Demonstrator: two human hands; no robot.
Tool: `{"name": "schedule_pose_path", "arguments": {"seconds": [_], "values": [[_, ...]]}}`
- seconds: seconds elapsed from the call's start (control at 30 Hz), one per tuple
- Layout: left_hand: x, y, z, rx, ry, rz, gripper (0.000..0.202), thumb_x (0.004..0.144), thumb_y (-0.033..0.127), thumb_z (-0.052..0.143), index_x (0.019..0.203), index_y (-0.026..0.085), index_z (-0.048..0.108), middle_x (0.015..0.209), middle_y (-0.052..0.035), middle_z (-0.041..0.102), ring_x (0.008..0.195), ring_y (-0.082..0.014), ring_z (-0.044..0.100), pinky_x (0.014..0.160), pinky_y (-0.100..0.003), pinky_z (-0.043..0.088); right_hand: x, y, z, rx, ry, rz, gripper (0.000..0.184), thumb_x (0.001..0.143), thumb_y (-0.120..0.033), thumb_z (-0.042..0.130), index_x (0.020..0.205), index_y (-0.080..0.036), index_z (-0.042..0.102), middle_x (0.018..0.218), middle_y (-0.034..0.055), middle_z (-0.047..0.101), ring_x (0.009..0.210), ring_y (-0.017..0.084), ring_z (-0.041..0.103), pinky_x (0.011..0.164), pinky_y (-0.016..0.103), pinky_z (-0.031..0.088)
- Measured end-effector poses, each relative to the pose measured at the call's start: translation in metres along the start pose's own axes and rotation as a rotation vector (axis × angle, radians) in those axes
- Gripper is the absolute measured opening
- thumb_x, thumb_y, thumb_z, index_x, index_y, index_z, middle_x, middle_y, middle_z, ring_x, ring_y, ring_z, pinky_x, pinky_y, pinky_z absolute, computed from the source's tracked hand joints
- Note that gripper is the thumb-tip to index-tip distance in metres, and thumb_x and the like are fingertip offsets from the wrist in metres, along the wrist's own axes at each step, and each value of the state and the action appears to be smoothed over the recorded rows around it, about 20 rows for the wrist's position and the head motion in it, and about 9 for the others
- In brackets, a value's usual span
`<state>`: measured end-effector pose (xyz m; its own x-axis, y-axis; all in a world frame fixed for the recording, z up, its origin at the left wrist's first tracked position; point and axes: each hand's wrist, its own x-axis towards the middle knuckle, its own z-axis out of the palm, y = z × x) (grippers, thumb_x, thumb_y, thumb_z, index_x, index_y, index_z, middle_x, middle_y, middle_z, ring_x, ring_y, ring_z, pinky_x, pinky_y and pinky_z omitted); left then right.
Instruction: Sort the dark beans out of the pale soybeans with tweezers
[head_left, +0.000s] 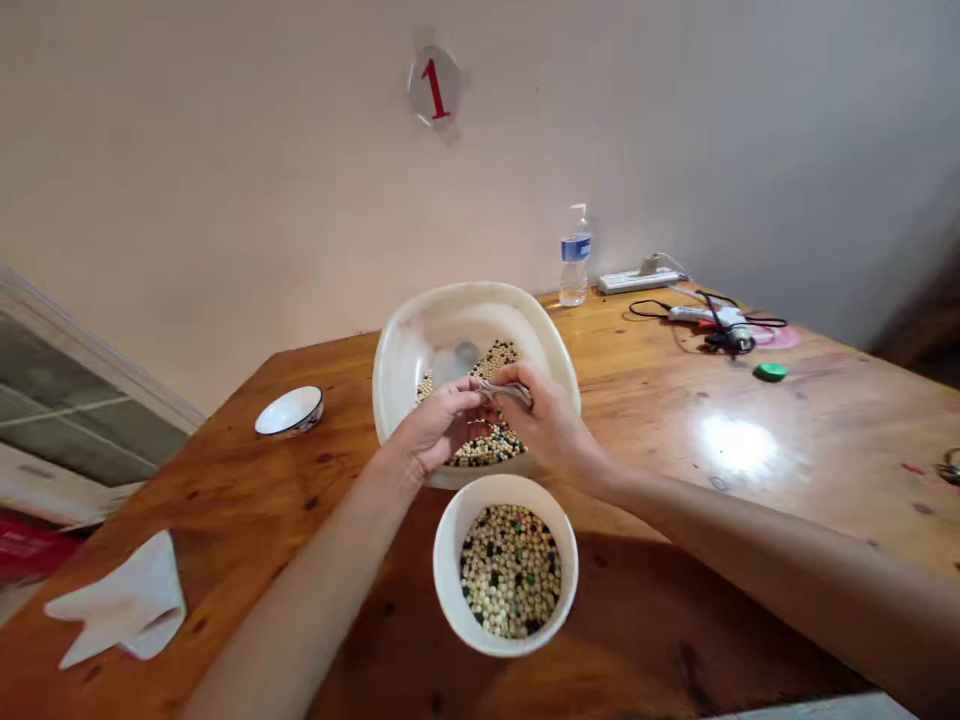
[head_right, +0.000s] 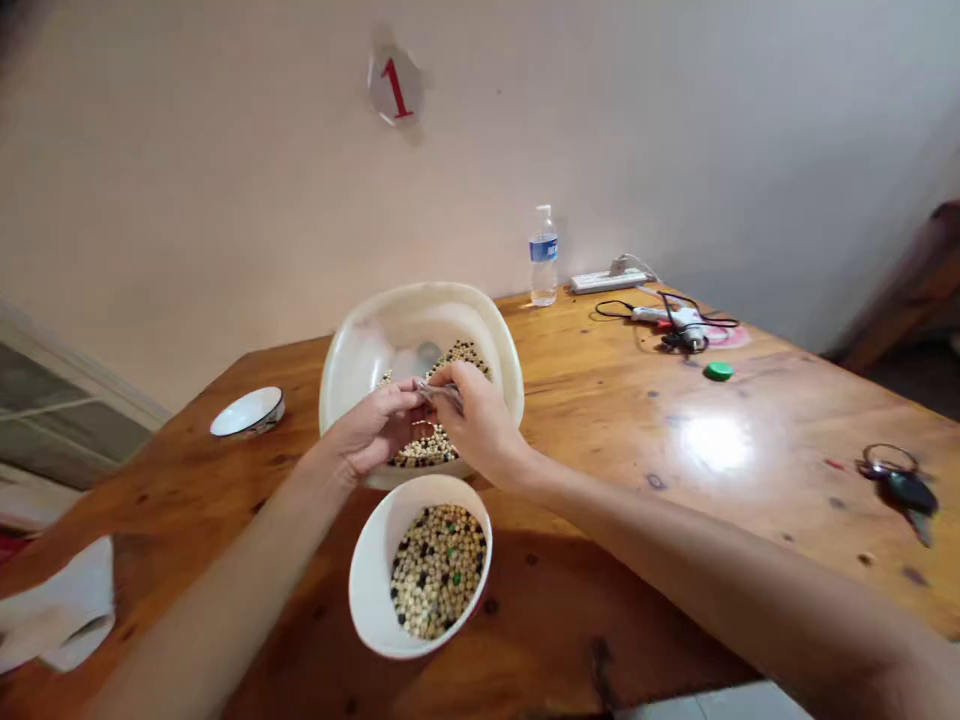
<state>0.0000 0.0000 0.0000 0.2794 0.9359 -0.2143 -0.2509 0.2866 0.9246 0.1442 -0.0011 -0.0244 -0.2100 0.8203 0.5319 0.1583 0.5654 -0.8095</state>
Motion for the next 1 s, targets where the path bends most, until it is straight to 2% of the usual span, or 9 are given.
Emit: {"name": "schedule_pose_path", "arguments": {"seconds": [0.17,0.4,0.63,0.73,0.8,0.93,1.0], "values": [[-0.005,-0.001,0.006,0.060,-0.009,0.019,0.012,0.066,0.013,0.060,0.078,0.014,0.056,0.072,-0.0001,0.056,0.063,-0.0106,0.055,0.053,-0.021,0.043,0.001,-0.002,-0.004,-0.019,0.024,0.006,0.009,0.082,-0.016,0.047,0.086,-0.019,0.054,0.079,0.0015,0.059,0.075,0.015,0.054,0.067,0.028,0.043],[-0.005,-0.001,0.011,0.001,0.080,0.020,0.005,0.071,0.012,0.049,0.072,0.016,0.053,0.066,0.0000,0.054,0.058,-0.0112,0.054,0.050,-0.021,0.043,0.002,-0.001,-0.004,-0.030,0.024,-0.012,0.008,0.081,-0.016,0.048,0.085,-0.019,0.054,0.079,0.0015,0.059,0.074,0.015,0.054,0.067,0.029,0.042],[-0.006,-0.003,0.009,0.087,-0.022,0.015,0.011,0.068,0.017,0.058,0.080,0.016,0.058,0.074,0.0000,0.055,0.066,-0.0118,0.053,0.061,-0.027,0.049,0.002,-0.002,-0.005,-0.003,0.014,0.031,0.011,0.080,-0.013,0.046,0.084,-0.019,0.054,0.075,0.0004,0.057,0.072,0.014,0.053,0.064,0.028,0.041],[-0.007,0.002,0.003,0.290,-0.047,0.085,0.008,0.066,0.018,0.061,0.073,0.015,0.059,0.070,0.0015,0.053,0.064,-0.0092,0.048,0.060,-0.023,0.043,0.003,-0.002,-0.005,0.007,0.038,0.059,0.008,0.082,-0.016,0.047,0.085,-0.019,0.054,0.074,0.0005,0.056,0.072,0.015,0.052,0.062,0.028,0.040],[-0.011,0.009,-0.003,0.480,-0.145,0.111,0.007,0.066,0.019,0.063,0.067,0.015,0.058,0.065,0.0029,0.051,0.061,-0.0079,0.045,0.059,-0.021,0.039,0.004,-0.001,-0.005,0.006,0.061,0.054,0.006,0.083,-0.018,0.048,0.086,-0.019,0.054,0.074,0.0005,0.056,0.071,0.014,0.052,0.061,0.028,0.040],[-0.021,0.025,-0.008,0.787,-0.486,0.044,0.009,0.065,0.022,0.066,0.070,0.016,0.063,0.068,0.0021,0.058,0.064,-0.0088,0.049,0.060,-0.022,0.038,0.004,-0.001,-0.005,0.010,0.065,0.025,0.005,0.083,-0.020,0.049,0.086,-0.019,0.052,0.075,0.0003,0.055,0.071,0.014,0.051,0.061,0.027,0.040],[-0.022,0.028,-0.007,0.879,-0.541,0.047,0.010,0.065,0.023,0.065,0.072,0.016,0.065,0.071,0.0012,0.061,0.066,-0.0098,0.051,0.062,-0.022,0.039,0.004,-0.001,-0.005,0.013,0.056,0.025,0.004,0.082,-0.020,0.049,0.085,-0.020,0.052,0.075,0.0001,0.055,0.071,0.014,0.051,0.061,0.027,0.040]]}}
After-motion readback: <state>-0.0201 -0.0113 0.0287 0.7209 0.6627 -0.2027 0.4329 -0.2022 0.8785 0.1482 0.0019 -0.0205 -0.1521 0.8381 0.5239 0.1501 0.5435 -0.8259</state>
